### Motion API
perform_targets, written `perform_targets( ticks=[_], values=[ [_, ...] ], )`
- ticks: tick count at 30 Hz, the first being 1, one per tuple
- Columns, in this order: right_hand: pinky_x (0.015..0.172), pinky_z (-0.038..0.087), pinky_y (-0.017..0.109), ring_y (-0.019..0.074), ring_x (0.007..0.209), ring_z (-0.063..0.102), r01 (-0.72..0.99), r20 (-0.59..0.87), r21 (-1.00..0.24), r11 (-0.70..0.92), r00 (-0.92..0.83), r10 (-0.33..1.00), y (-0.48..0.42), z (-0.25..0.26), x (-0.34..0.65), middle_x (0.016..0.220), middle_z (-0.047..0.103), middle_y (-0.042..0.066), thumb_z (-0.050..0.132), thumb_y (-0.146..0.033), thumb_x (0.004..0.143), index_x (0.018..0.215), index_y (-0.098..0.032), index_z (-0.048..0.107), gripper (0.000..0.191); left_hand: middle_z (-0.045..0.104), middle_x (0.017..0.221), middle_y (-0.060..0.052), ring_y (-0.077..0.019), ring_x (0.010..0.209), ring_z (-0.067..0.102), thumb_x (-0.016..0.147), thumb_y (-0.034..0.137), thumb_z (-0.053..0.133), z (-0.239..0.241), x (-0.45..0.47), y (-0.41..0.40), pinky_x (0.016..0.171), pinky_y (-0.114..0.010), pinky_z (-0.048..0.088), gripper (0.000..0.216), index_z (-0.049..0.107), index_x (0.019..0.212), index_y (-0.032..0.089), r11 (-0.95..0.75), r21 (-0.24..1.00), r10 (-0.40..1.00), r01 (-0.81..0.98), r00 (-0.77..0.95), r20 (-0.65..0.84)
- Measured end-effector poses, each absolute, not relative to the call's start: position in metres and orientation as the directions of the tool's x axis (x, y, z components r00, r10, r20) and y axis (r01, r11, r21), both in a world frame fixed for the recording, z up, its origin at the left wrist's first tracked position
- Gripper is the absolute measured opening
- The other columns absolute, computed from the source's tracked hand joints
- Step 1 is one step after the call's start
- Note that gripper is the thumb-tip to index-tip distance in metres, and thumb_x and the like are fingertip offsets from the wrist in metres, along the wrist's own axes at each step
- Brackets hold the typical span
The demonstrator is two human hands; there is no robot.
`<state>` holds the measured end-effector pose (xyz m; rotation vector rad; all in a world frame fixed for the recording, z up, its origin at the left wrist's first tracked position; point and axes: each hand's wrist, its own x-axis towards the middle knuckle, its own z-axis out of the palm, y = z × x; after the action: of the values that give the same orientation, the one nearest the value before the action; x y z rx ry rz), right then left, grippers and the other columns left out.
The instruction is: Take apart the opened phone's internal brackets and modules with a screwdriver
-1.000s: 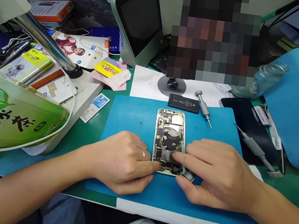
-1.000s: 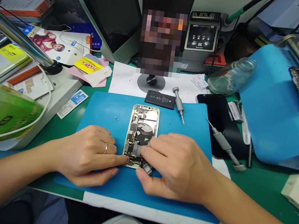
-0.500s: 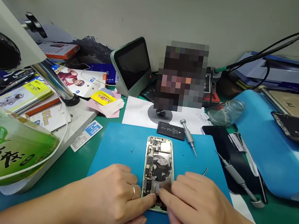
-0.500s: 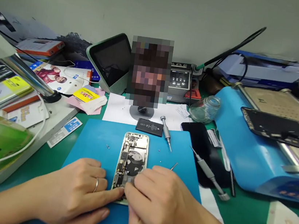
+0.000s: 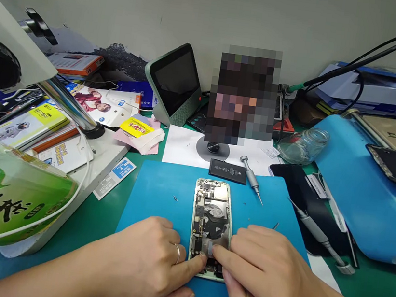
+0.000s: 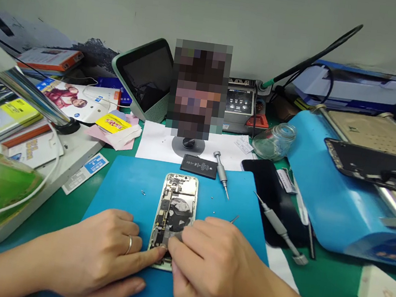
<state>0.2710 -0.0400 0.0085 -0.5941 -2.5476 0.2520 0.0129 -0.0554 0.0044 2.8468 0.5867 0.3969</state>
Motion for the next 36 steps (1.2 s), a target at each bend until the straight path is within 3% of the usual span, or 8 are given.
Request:
perform_targets(
  ticks=[13, 28, 36],
  values=[
    [0.055, 0.023, 0.037, 0.016, 0.059, 0.042, 0.408, 0.438, -0.293, 0.865, -0.747, 0.501, -0.0403, 0.0113, 0.2719, 0.065, 0.055, 0.0, 0.05, -0.012, 0.096, 0.084, -0.018, 0.07, 0.024, 0.064, 0.065, 0.003, -0.0185, 0.054, 0.059, 0.102, 0.029, 0.056, -0.0004, 0.0154, -0.056, 0.045, -0.037, 0.034, 0.027, 0.063, 0.122, 0.013, -0.91, 0.171, 0.408, 0.377, 0.885, 0.224],
    [0.056, 0.023, 0.037, 0.0168, 0.059, 0.041, 0.439, 0.428, -0.269, 0.857, -0.743, 0.515, -0.0395, 0.0115, 0.2722, 0.065, 0.054, 0.0, 0.049, -0.01, 0.097, 0.087, -0.018, 0.071, 0.025, 0.063, 0.062, 0.002, -0.0172, 0.052, 0.058, 0.104, 0.027, 0.052, 0.0037, 0.0156, -0.0532, 0.045, -0.036, 0.034, 0.02, 0.064, 0.112, 0.013, -0.915, 0.193, 0.396, 0.355, 0.883, 0.251],
    [0.056, 0.024, 0.036, 0.0162, 0.059, 0.041, 0.422, 0.422, -0.297, 0.856, -0.746, 0.515, -0.0391, 0.0104, 0.2744, 0.065, 0.055, 0.0, 0.05, -0.012, 0.098, 0.089, -0.018, 0.072, 0.025, 0.062, 0.062, 0.002, -0.0185, 0.051, 0.057, 0.103, 0.027, 0.053, 0.0039, 0.0145, -0.0538, 0.044, -0.036, 0.033, 0.023, 0.066, 0.115, 0.012, -0.914, 0.214, 0.394, 0.345, 0.88, 0.266]
  ],
)
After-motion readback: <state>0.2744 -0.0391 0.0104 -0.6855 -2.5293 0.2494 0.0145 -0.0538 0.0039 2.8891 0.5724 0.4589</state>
